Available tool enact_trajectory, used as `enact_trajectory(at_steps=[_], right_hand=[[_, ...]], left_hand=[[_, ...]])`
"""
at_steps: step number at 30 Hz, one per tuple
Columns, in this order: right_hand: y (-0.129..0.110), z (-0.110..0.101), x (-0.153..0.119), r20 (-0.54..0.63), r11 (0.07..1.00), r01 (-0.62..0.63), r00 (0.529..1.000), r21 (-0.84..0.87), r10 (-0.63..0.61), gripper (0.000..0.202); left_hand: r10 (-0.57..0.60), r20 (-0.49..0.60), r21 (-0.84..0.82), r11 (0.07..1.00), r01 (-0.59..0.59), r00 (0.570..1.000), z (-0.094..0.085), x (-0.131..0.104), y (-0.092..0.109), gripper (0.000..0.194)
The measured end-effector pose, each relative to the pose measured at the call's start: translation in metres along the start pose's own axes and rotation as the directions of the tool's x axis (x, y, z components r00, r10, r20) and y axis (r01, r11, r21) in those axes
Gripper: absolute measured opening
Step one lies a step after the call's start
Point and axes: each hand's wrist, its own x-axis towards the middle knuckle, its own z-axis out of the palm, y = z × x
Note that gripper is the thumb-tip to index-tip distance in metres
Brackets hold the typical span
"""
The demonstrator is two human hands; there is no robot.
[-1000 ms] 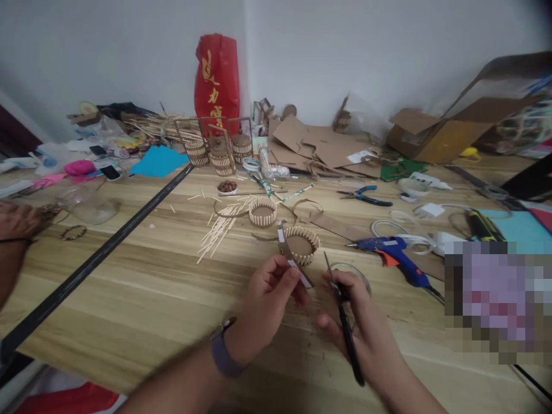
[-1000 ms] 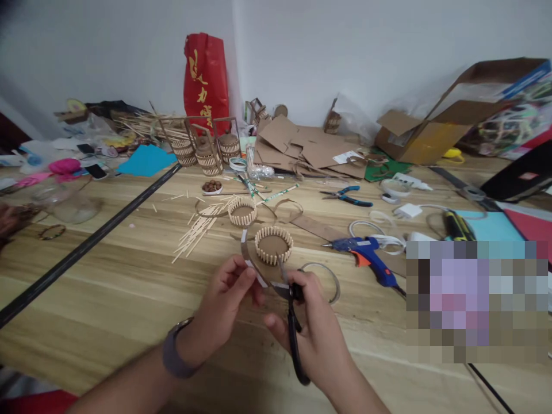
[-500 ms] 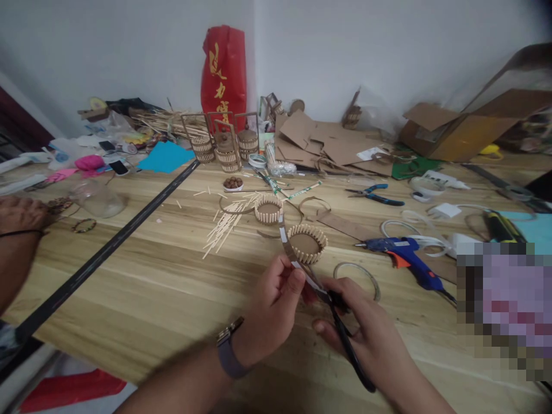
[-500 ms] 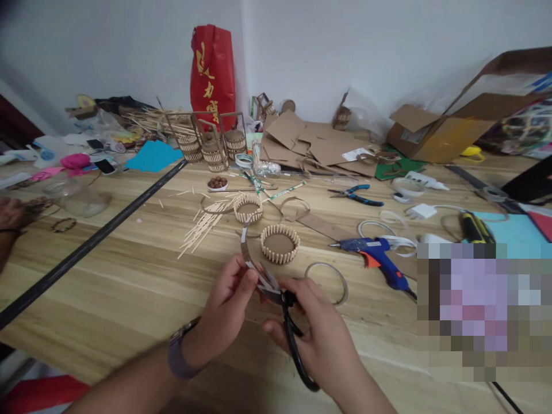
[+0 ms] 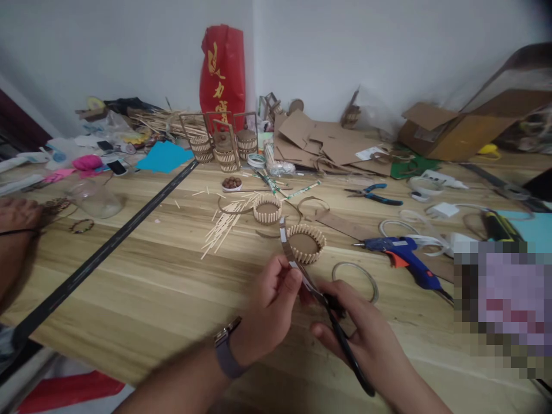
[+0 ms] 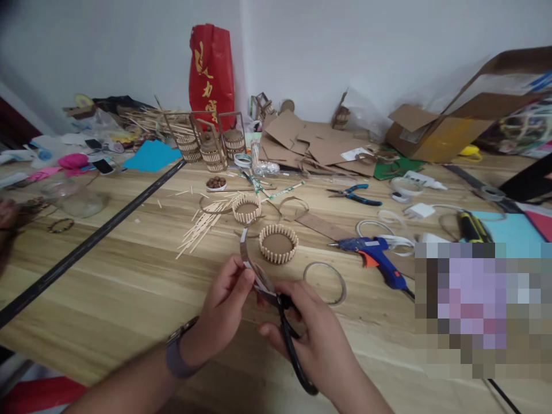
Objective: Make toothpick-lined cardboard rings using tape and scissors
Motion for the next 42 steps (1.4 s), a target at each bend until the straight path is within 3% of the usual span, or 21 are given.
enact_trajectory(at_steps=[14, 33, 42], right_hand=[[-0.0009, 0.0007, -0.0003, 0.033, 0.996, -0.089, 0.996, 0.022, 0.088, 0.027], [0.0015, 0.0031, 0.0011, 0.006, 0.997, -0.071, 0.997, 0.006, 0.07, 0.037], [0.006, 0.001, -0.0017, 0.06, 0.994, -0.108, 0.992, -0.01, 0.108, 0.04]], left_hand=[[-0.018, -0.005, -0.025, 1.0, 0.018, 1.0, -0.0003, 0.001, -0.0015, 0.034], [-0.043, -0.006, -0.043, 0.998, 0.043, 0.999, 0.0012, 0.0041, -0.002, 0.034], [-0.052, -0.012, -0.032, 0.998, 0.051, 0.999, 0.0002, 0.004, -0.0032, 0.034]])
